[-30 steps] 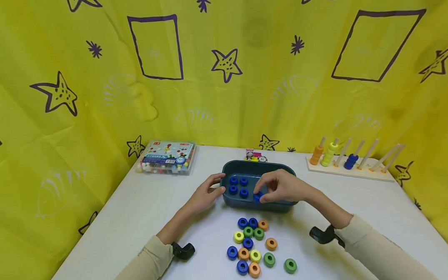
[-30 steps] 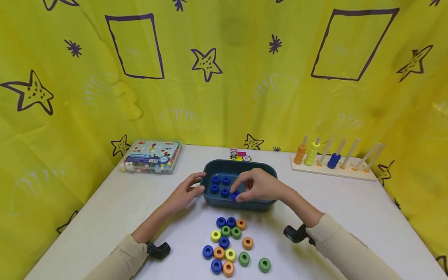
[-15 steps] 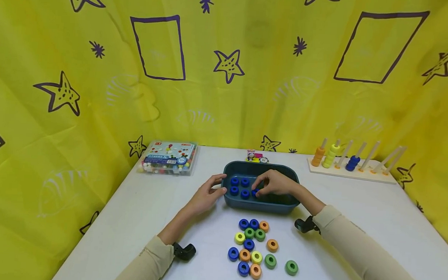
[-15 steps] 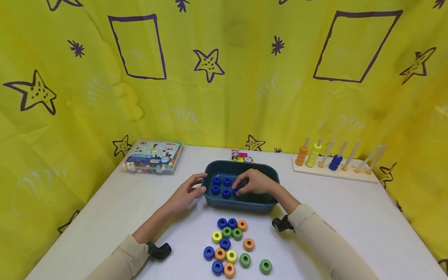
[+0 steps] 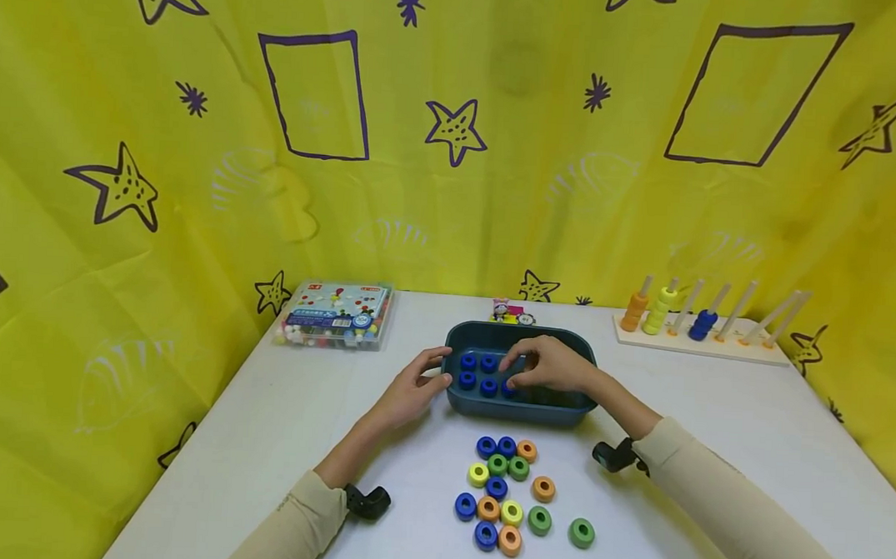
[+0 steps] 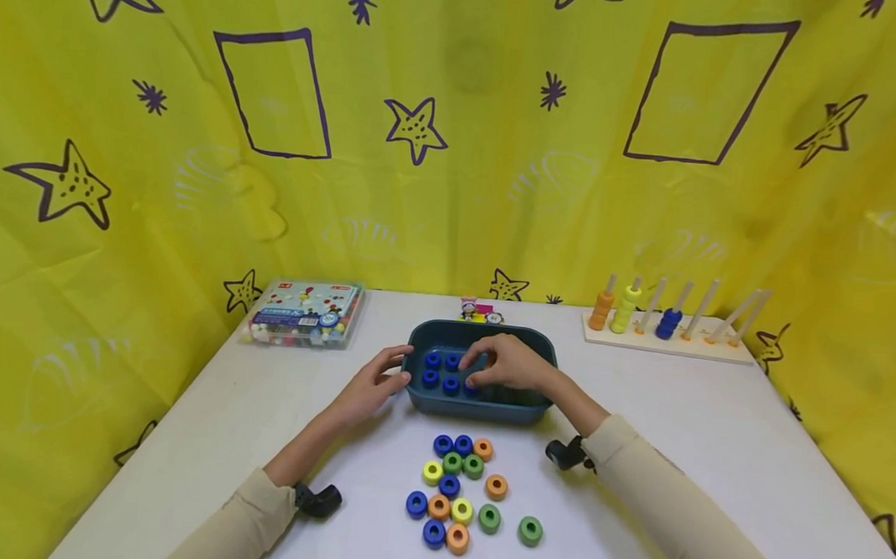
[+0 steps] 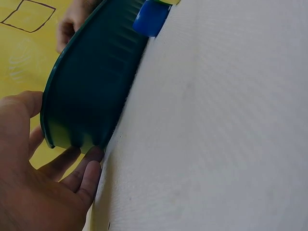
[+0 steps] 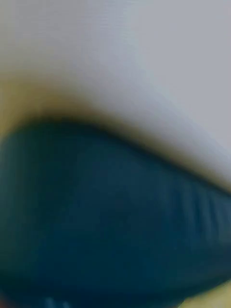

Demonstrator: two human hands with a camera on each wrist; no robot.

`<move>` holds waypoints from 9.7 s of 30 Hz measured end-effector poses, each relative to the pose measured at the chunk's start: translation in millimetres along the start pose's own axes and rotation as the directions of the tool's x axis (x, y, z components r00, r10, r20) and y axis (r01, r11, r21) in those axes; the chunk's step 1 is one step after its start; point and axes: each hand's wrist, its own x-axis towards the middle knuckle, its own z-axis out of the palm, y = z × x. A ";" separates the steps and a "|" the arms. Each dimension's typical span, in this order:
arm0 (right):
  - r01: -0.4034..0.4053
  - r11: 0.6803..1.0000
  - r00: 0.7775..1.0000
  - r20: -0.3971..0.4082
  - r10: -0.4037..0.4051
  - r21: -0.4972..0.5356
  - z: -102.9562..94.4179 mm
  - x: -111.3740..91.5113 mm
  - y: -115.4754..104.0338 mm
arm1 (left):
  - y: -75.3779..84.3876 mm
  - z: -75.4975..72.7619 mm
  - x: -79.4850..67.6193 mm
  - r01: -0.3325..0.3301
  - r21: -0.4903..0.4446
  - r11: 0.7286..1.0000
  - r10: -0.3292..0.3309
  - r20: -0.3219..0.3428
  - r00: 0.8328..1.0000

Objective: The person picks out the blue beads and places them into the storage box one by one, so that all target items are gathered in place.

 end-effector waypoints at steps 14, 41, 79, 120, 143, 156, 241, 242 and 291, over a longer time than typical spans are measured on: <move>0.239 0.959 0.941 0.206 -0.268 0.154 54.2 -43.9 -94.0 | -0.2 -1.6 0.1 -0.015 -0.002 1.000 0.015 -0.002 1.000; 0.238 0.971 0.929 0.288 -0.231 0.010 100.6 -40.3 -91.5 | -30.1 3.5 11.3 -0.019 -0.025 1.000 0.019 -0.014 1.000; -0.125 0.990 0.992 -0.032 0.123 -0.059 -5.1 26.8 40.1 | -31.0 6.5 11.8 0.019 -0.013 1.000 -0.020 -0.047 0.999; 0.320 0.947 0.862 0.403 -0.308 0.037 94.5 -62.0 -91.9 | 4.1 2.1 -3.0 0.013 -0.031 0.999 -0.013 -0.004 1.000; 0.128 0.992 0.991 -0.031 -0.128 -0.019 -17.7 -30.6 -59.8 | -34.9 6.0 12.4 0.011 -0.025 1.000 -0.012 -0.043 0.999; -0.034 0.997 0.999 0.038 0.036 -0.064 -17.8 -17.5 15.2 | -36.1 6.1 13.3 0.006 -0.020 1.000 -0.006 -0.033 0.999; -0.282 0.959 0.927 -0.265 0.267 -0.023 -16.1 -3.6 6.2 | -35.0 7.1 13.7 0.000 -0.016 1.000 -0.001 -0.048 0.999; -0.296 0.955 0.924 -0.262 0.278 -0.028 -14.8 -2.5 9.8 | -34.7 7.0 13.5 0.002 -0.014 1.000 -0.002 -0.047 0.999; -0.303 0.944 0.943 -0.186 0.276 -0.133 75.7 -63.3 -69.5 | -36.0 5.9 14.0 -0.007 -0.017 1.000 0.006 -0.038 0.999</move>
